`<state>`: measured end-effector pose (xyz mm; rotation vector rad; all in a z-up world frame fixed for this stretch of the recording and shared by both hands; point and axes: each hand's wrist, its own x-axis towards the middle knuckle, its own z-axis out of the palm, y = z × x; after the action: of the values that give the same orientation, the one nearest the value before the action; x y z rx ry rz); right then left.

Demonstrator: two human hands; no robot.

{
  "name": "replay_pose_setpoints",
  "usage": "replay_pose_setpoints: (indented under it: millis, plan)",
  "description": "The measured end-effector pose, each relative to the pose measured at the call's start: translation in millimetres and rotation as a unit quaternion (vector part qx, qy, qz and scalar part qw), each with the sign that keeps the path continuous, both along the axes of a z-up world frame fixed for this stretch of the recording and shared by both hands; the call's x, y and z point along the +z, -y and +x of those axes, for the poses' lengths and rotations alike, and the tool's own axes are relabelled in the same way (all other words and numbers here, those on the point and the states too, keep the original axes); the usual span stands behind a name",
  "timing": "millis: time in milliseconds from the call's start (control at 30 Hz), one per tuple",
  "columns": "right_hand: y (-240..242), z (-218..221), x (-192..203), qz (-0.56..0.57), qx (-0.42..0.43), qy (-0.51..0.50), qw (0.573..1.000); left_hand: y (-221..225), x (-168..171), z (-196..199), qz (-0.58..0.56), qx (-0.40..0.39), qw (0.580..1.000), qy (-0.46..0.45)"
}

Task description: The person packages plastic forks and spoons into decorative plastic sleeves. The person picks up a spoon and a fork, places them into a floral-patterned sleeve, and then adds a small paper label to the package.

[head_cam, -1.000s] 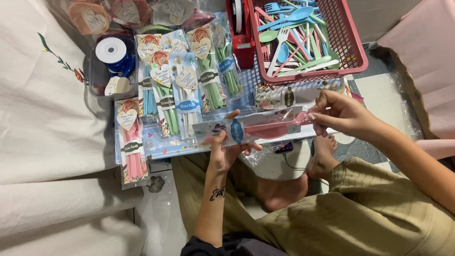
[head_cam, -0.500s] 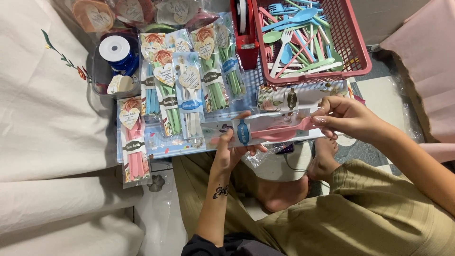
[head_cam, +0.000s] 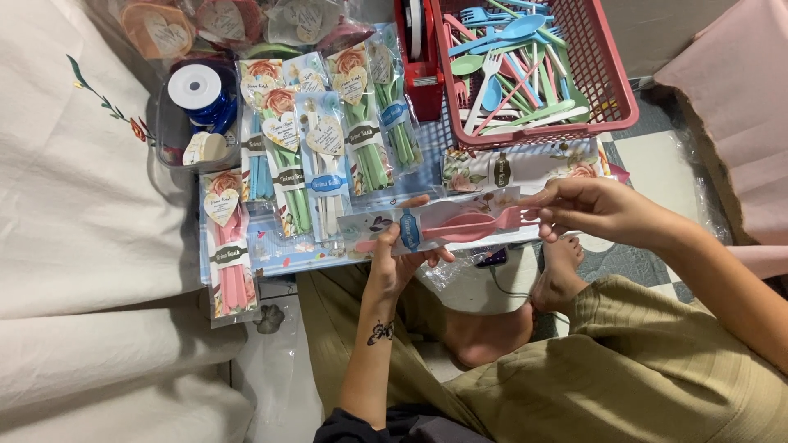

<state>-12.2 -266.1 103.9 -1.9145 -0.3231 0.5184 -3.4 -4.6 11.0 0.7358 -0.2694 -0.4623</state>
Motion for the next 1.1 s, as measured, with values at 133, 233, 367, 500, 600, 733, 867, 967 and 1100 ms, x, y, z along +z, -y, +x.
replay_pose_setpoints:
  millis: [133, 233, 367, 500, 600, 733, 867, 967, 1100]
  plan:
    - [2, 1, -8, 0.011, -0.044, -0.007, 0.999, 1, -2, 0, -0.013, -0.023, 1.000, 0.013]
    - [7, 3, -20, 0.017, -0.038, 0.084, 0.996, 3, -3, -1, -0.027, -0.012, 1.000, -0.001]
    - [0, 3, -20, 0.052, -0.088, 0.074, 0.992, 4, -4, -1, -0.012, -0.015, 1.000, -0.005]
    - [6, 2, -49, 0.107, -0.175, 0.064, 0.977, 12, -46, 8, -0.121, -0.034, 0.992, 0.032]
    - [0, 2, -47, 0.127, -0.187, 0.036, 0.973, 13, -51, 11, -0.127, -0.036, 0.990, 0.040]
    - [-3, 3, -50, 0.127, -0.182, 0.022, 0.975, 14, -44, 9, -0.122, -0.037, 0.991, 0.043]
    - [-8, 4, -54, 0.126, -0.176, 0.009, 0.976, 16, -40, 9, -0.120, -0.039, 0.991, 0.044]
    - [-9, 5, -56, 0.091, -0.162, 0.027, 0.982, 19, -41, 6, -0.117, -0.049, 0.991, 0.035]
    - [-7, 7, -63, 0.063, -0.148, 0.038, 0.986, 21, -45, 2, -0.095, -0.046, 0.994, 0.018]
